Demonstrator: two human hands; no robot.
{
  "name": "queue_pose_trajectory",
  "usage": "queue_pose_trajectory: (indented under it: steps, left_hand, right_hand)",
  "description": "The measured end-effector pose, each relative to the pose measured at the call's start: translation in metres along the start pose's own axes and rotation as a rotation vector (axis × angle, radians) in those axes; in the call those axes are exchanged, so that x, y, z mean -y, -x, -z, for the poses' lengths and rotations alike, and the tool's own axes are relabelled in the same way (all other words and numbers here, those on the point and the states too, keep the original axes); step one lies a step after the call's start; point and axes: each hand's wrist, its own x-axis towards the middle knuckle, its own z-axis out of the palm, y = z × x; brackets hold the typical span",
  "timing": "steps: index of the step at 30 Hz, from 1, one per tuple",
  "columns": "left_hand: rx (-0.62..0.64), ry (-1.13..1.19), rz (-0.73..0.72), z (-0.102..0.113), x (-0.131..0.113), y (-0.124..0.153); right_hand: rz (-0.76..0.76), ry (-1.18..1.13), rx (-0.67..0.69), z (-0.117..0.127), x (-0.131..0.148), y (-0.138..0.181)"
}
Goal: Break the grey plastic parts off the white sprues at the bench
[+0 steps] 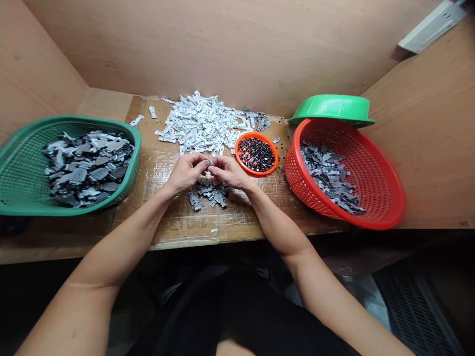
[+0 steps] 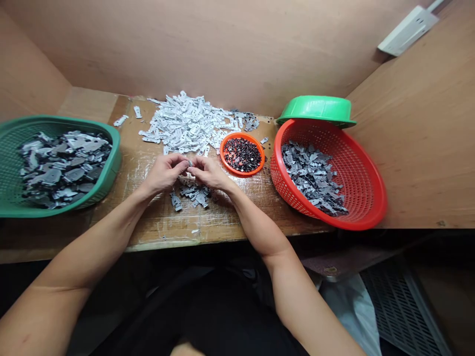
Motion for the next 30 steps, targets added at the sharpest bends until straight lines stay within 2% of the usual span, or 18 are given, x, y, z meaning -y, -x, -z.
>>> queue_pose_trajectory:
  steps: [4, 7, 9, 12, 15, 19, 24, 27, 30]
  left_hand:
    - [-0.050, 0.056, 0.053, -0.004, 0.004, 0.001]
    - [0.015, 0.234, 0.126, -0.008, 0.006, 0.001]
    - [0.069, 0.385, 0.177, -0.012, 0.005, 0.002]
    - [0.097, 0.497, 0.194, -0.017, 0.003, 0.005]
    - [0.058, 0.433, 0.140, -0.021, 0.003, 0.008]
    - [0.050, 0.360, 0.149, -0.020, 0.005, 0.007]
    - [0.204, 0.465, 0.252, -0.006, 0.003, 0.003]
    - [0.178, 0.447, 0.243, -0.002, 0.004, 0.002]
    - [0.159, 0.332, 0.175, -0.003, 0.006, 0.001]
  right_hand:
    - [0.056, 0.166, -0.146, -0.006, 0.005, 0.001]
    - [0.144, 0.304, -0.215, -0.005, 0.010, 0.003]
    - [0.146, 0.270, -0.190, -0.002, 0.013, 0.004]
    - [0.059, 0.123, -0.056, 0.004, 0.016, 0.006]
    - [0.032, 0.131, 0.051, 0.007, 0.016, 0.006]
    - [0.138, 0.310, 0.012, 0.010, 0.013, 0.002]
    - [0.136, 0.412, -0.055, 0.019, 0.006, -0.001]
    - [0.149, 0.415, -0.026, 0.019, 0.006, 0.000]
    - [0.193, 0.433, -0.022, 0.016, 0.009, 0.002]
